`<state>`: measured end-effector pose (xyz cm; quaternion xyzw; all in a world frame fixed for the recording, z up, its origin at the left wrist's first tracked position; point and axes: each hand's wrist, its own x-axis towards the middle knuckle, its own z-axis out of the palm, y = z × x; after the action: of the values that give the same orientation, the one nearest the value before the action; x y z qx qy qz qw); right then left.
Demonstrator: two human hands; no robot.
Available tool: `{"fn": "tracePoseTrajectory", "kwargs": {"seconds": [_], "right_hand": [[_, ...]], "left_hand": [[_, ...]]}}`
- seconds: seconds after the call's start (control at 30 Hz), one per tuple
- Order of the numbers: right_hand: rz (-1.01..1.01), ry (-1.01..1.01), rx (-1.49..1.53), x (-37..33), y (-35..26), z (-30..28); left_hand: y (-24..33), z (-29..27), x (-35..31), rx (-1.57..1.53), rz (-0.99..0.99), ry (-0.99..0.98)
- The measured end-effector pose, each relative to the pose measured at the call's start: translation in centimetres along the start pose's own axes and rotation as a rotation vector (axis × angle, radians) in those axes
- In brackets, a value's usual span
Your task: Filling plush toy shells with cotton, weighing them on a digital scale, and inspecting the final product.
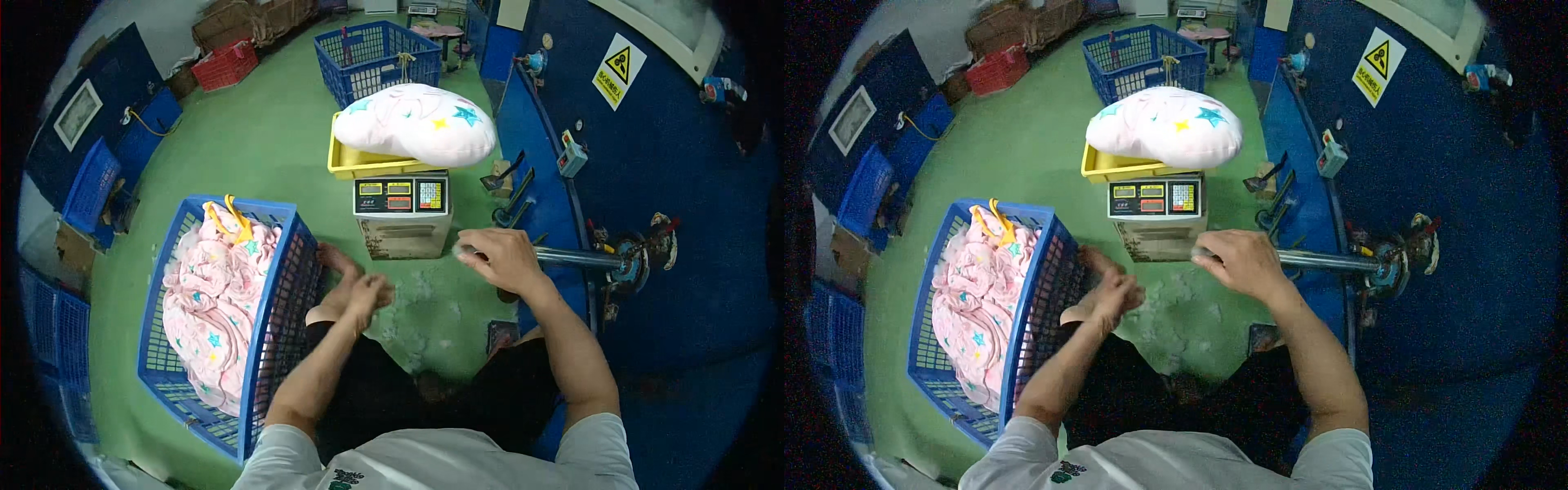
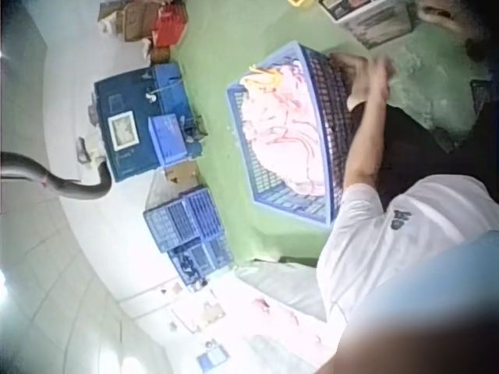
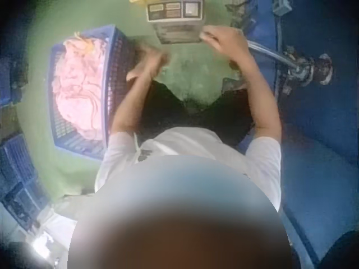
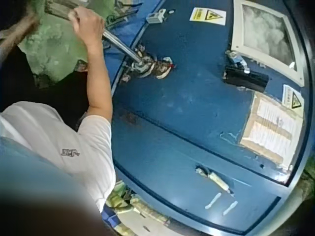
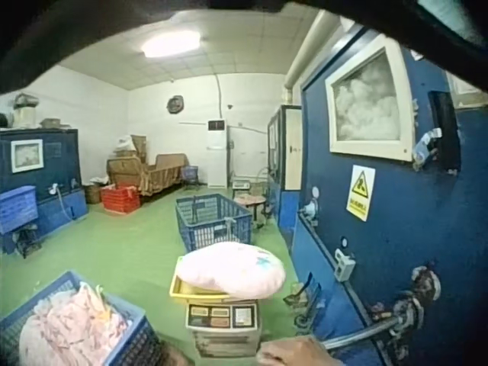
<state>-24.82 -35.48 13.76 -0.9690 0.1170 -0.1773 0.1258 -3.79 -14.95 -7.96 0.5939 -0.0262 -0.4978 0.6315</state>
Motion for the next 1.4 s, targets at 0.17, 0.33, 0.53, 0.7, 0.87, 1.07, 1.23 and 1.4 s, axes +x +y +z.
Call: {"fn": "tracePoseTrajectory", "kwargs": {"seconds": [0.17, 0.33, 0.53, 0.7, 0.87, 1.07, 1.23, 1.4], "right_hand": [[0.224, -0.034, 0.218, 0.4, 0.5, 0.4], [0.414, 0.099, 0.625, 2.2, 1.5, 0.2], [0.754, 0.239, 0.785, 6.6, 5.7, -1.0], [0.778, 0.296, 0.831, 11.8, 9.4, -1.3], [0.767, 0.306, 1.023, 15.5, 12.0, -0.2], [0.709, 0.311, 1.249, 18.3, 12.5, 1.7], [0.638, 0.314, 1.049, 16.9, 4.9, 0.0], [0.603, 0.329, 0.832, 12.3, -3.0, -0.1]], "left_hand": [[-6.3, -1.1, -1.6, 0.205, -0.029, -0.208], [-8.4, -1.7, -1.5, 0.45, -0.037, -0.202], [-6.4, -1.4, -0.4, 0.432, 0.002, -0.063], [2.7, 1.4, 2.7, 0.331, 0.342, 0.048], [13.2, 8.9, 3.5, 0.079, 0.513, 0.011], [17.6, 15.2, 4.1, 0.077, 0.686, -0.076], [18.3, 13.6, 3.0, -0.188, 0.625, -0.147], [16.7, 8.6, -2.7, -0.358, 0.695, -0.094]]}}
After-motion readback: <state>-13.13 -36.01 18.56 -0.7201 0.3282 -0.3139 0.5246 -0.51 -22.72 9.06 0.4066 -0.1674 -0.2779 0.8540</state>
